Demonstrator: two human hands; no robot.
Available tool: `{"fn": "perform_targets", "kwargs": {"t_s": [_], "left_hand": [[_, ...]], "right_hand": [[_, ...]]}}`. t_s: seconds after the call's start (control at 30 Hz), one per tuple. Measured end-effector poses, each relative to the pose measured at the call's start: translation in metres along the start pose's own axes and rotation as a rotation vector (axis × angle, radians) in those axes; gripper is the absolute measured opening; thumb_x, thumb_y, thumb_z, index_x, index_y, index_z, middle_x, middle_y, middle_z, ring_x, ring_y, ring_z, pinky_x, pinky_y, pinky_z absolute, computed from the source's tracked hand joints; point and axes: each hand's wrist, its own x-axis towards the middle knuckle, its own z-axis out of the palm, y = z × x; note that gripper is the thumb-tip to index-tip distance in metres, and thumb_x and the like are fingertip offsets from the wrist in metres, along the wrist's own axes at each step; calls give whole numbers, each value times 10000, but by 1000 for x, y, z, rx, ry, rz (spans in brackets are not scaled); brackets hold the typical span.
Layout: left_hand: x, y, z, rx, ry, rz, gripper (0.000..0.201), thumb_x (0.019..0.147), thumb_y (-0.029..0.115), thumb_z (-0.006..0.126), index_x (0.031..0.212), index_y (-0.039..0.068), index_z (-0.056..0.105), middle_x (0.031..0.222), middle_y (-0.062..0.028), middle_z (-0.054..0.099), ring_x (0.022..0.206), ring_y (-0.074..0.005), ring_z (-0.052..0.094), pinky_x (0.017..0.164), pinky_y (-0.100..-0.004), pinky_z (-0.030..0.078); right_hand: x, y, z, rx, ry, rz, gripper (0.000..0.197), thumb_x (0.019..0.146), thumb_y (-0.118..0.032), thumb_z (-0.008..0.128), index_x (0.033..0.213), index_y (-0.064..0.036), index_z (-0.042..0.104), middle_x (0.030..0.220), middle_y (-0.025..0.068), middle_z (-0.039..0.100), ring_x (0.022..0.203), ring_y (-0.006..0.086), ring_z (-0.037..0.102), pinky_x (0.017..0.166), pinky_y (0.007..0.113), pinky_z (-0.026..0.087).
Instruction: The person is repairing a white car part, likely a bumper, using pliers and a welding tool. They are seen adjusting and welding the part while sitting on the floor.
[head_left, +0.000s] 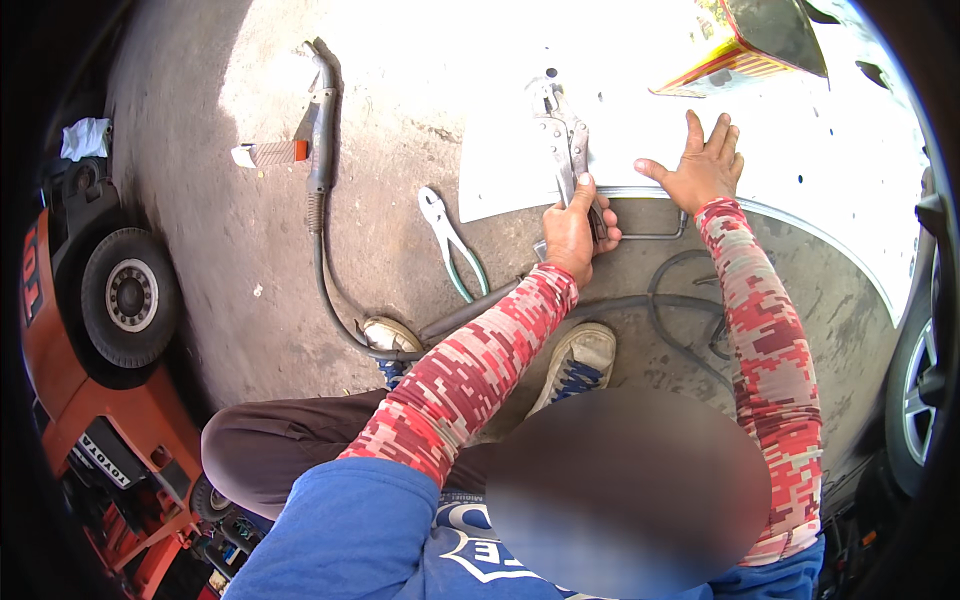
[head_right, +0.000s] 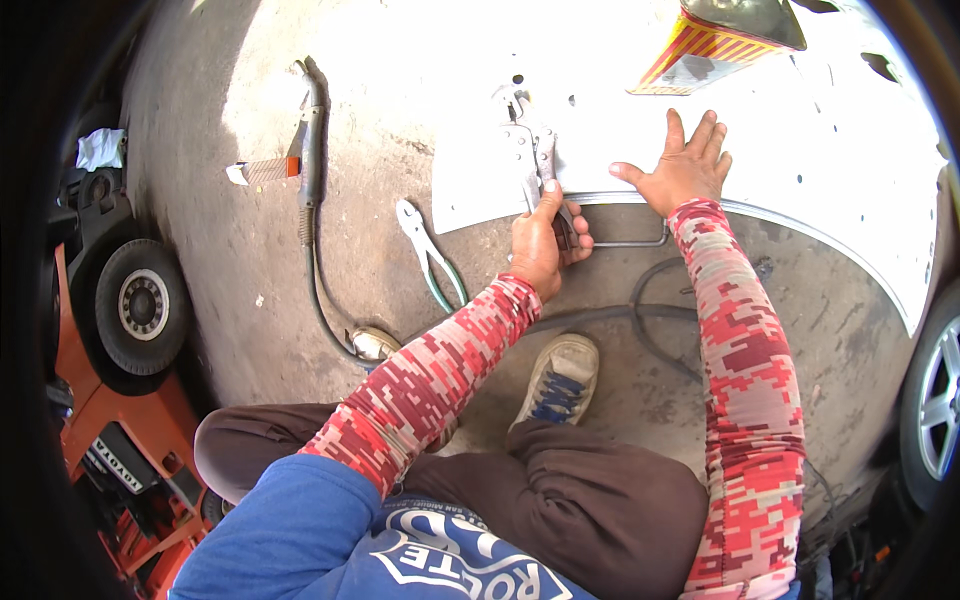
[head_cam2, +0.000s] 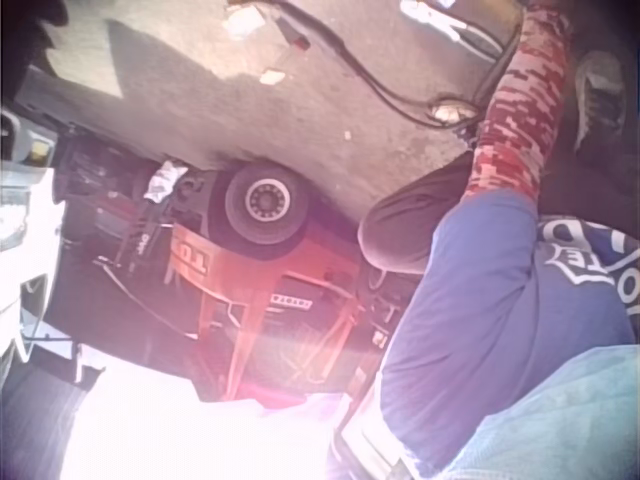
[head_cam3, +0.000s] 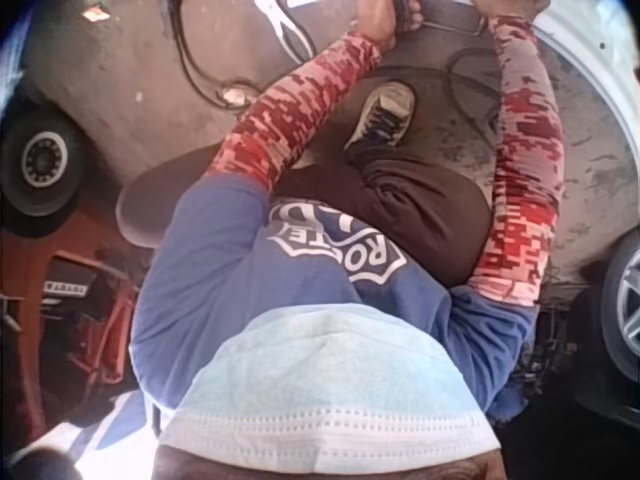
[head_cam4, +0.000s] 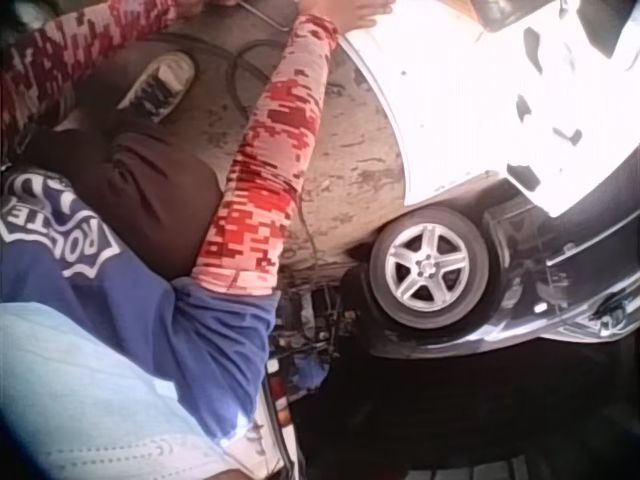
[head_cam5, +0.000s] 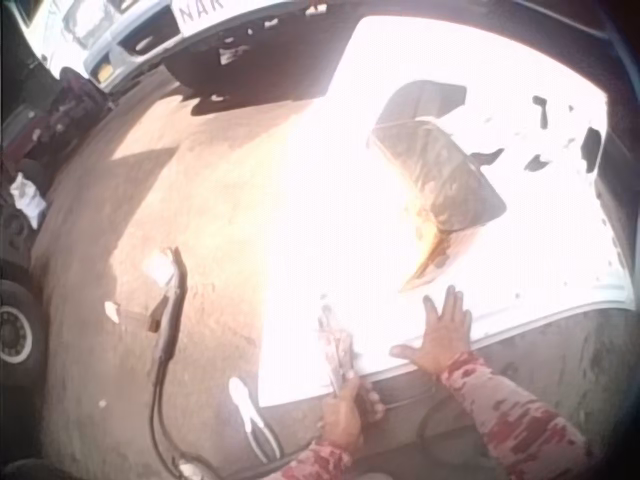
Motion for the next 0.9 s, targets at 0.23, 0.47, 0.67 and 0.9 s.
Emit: {"fn": "perform_targets", "kwargs": {"t_s": [0.23,0.47,0.67,0.9], "left_hand": [[-8,44,-44,427,-176,-81,503,1050,543,599,891,67,627,680,-16,625,547,-143,613,442,-278,423],[-15,74,-61,563,-194,-145,377,1030,402,694,893,59,618,666,-14,606,528,-137,591,411,-259,361],[-8,12,-4,98,-144,-69,294,1031,306,682,920,43,612,689,-44,610,567,-167,599,429,-279,372],[-16,72,-58,429,-295,-219,296,1039,314,687,946,37,635,689,-29,615,603,-159,620,442,-255,404]], "right_hand": [[-3,3,4,32,7,-15,1298,741,-916,650,1695,-187,157,1729,314,14,1617,464,9,1276,621,109],[-4,3,4,62,23,-11,1287,746,-881,688,1692,-184,163,1728,314,10,1617,463,-2,1278,626,95],[-4,4,10,77,70,-19,1303,727,-902,680,1691,-188,171,1727,313,23,1617,464,-1,1272,632,98],[-3,5,8,72,33,-25,1301,734,-897,683,1692,-185,166,1728,316,6,1618,461,-27,1276,632,90]]}}
